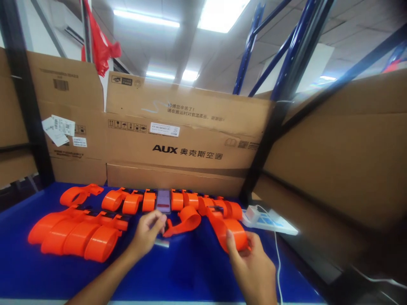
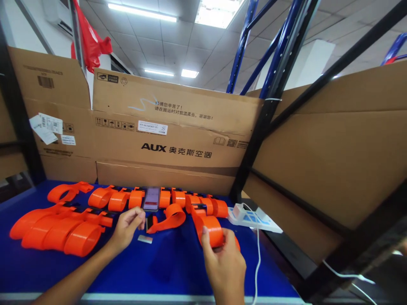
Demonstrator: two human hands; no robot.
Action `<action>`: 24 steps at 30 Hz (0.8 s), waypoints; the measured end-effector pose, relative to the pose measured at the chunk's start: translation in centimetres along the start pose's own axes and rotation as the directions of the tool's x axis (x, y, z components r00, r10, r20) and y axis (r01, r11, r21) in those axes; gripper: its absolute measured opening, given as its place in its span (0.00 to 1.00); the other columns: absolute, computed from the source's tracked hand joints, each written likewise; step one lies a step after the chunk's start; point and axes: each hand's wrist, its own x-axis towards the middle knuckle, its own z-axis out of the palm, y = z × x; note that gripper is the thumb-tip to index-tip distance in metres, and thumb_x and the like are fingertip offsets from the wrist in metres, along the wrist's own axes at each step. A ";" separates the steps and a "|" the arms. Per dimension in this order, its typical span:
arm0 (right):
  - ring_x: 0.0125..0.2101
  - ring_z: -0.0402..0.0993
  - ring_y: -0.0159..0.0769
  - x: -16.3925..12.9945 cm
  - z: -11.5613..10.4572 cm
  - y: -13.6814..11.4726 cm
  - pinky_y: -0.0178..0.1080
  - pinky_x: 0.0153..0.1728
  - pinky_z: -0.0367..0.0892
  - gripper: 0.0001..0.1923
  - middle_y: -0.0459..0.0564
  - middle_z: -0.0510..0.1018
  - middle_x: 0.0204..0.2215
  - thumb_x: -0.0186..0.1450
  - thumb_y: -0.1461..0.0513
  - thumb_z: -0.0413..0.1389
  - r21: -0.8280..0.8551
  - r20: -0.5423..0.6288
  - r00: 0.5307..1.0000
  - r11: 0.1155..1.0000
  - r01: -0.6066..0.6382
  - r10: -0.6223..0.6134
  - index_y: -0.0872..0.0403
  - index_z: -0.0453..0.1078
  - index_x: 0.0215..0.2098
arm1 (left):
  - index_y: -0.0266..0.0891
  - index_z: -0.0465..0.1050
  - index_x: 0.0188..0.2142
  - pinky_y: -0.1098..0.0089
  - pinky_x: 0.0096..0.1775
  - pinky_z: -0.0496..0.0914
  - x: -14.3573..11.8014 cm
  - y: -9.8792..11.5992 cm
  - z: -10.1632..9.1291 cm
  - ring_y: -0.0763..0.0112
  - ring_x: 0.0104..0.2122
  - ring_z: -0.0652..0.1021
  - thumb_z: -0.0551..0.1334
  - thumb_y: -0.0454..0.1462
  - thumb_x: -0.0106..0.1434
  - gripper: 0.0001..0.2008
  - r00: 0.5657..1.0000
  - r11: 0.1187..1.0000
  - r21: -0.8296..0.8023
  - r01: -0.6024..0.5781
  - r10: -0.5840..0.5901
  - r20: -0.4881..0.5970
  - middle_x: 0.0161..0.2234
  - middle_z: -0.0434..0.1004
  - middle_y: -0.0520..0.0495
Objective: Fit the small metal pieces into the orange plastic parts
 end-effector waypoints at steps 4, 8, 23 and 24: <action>0.20 0.76 0.48 -0.7 1.2 1.0 0.41 0.22 0.64 0.23 0.50 0.78 0.21 0.63 0.39 0.51 -0.135 0.093 0.995 0.989 0.055 -0.043 0.49 0.66 0.35 | 0.41 0.66 0.19 0.69 0.28 0.61 -0.5 0.5 0.4 0.70 0.21 0.69 0.60 0.44 0.67 0.21 0.976 0.970 0.195 -0.143 0.105 0.192 0.18 0.68 0.51; 0.26 0.79 0.52 -0.7 2.3 1.2 0.43 0.25 0.67 0.27 0.55 0.81 0.26 0.65 0.39 0.47 -0.189 0.162 0.986 0.979 0.075 -0.044 0.52 0.68 0.43 | 0.43 0.67 0.19 0.68 0.27 0.60 -1.3 2.3 1.2 0.69 0.21 0.68 0.60 0.41 0.66 0.18 0.907 0.912 0.261 -0.316 0.210 0.365 0.18 0.66 0.51; 0.48 0.77 0.61 0.5 2.8 0.9 0.52 0.39 0.73 0.32 0.66 0.80 0.47 0.64 0.43 0.48 -0.204 0.115 0.993 0.978 0.050 -0.026 0.58 0.68 0.54 | 0.44 0.77 0.40 0.64 0.41 0.70 6.5 8.6 -18.9 0.59 0.37 0.79 0.58 0.51 0.64 0.17 0.997 0.480 0.876 -0.039 0.083 -0.001 0.36 0.83 0.46; 0.47 0.77 0.61 0.6 2.7 0.9 0.52 0.40 0.73 0.32 0.67 0.80 0.47 0.64 0.43 0.48 -0.203 0.102 0.994 0.977 0.057 -0.037 0.59 0.68 0.53 | 0.43 0.77 0.44 0.63 0.44 0.70 7.4 7.7 -21.6 0.56 0.41 0.79 0.58 0.52 0.63 0.20 0.995 0.438 0.897 0.064 0.042 -0.091 0.40 0.83 0.44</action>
